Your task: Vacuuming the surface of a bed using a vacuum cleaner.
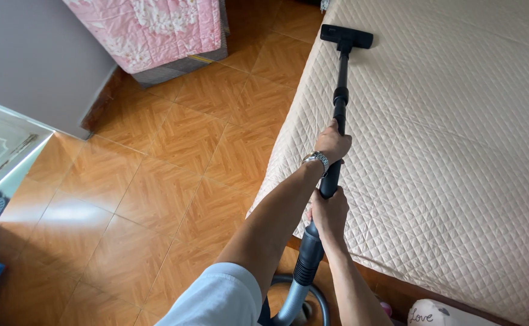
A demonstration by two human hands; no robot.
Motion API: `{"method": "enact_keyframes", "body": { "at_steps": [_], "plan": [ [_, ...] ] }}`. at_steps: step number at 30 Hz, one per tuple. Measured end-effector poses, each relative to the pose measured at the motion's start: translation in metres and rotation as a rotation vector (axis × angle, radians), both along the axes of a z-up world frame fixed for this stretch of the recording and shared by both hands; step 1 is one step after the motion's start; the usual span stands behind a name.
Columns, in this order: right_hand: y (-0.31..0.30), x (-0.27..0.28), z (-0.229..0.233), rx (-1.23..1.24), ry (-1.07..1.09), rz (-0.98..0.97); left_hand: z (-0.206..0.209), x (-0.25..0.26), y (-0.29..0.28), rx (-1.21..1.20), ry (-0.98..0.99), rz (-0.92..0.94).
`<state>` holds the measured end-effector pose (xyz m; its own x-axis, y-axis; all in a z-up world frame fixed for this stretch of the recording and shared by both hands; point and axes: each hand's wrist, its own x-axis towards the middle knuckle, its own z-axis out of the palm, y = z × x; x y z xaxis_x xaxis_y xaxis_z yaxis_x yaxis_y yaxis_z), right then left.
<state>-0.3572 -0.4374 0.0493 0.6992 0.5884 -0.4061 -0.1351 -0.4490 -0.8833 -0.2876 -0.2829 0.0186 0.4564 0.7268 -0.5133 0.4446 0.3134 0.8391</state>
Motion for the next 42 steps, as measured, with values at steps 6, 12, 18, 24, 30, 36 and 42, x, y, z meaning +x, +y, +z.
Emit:
{"method": "enact_keyframes", "body": {
  "at_steps": [6, 12, 18, 24, 30, 36, 42],
  "plan": [
    [-0.046, -0.003, 0.007, 0.024, 0.045, -0.033, -0.008, 0.001, -0.042, 0.116, 0.082, -0.063],
    [-0.127, 0.014, 0.003, -0.048, -0.097, 0.019, -0.016, 0.015, -0.121, 0.077, 0.012, -0.045],
    [-0.219, 0.044, -0.014, -0.032, -0.109, -0.055, -0.019, 0.048, -0.212, 0.111, 0.076, -0.069],
    [-0.276, 0.068, -0.014, -0.034, -0.101, -0.048, -0.018, 0.07, -0.265, 0.178, 0.031, -0.075],
    [-0.278, 0.075, -0.009, -0.035, -0.056, -0.039, -0.028, 0.081, -0.265, 0.174, 0.067, -0.071],
    [-0.251, 0.082, -0.009, -0.009, -0.057, -0.027, -0.014, 0.085, -0.242, 0.132, 0.081, -0.078],
    [-0.205, 0.101, -0.003, 0.006, -0.023, -0.006, -0.024, 0.107, -0.195, 0.054, 0.039, -0.006]
  ]
}}
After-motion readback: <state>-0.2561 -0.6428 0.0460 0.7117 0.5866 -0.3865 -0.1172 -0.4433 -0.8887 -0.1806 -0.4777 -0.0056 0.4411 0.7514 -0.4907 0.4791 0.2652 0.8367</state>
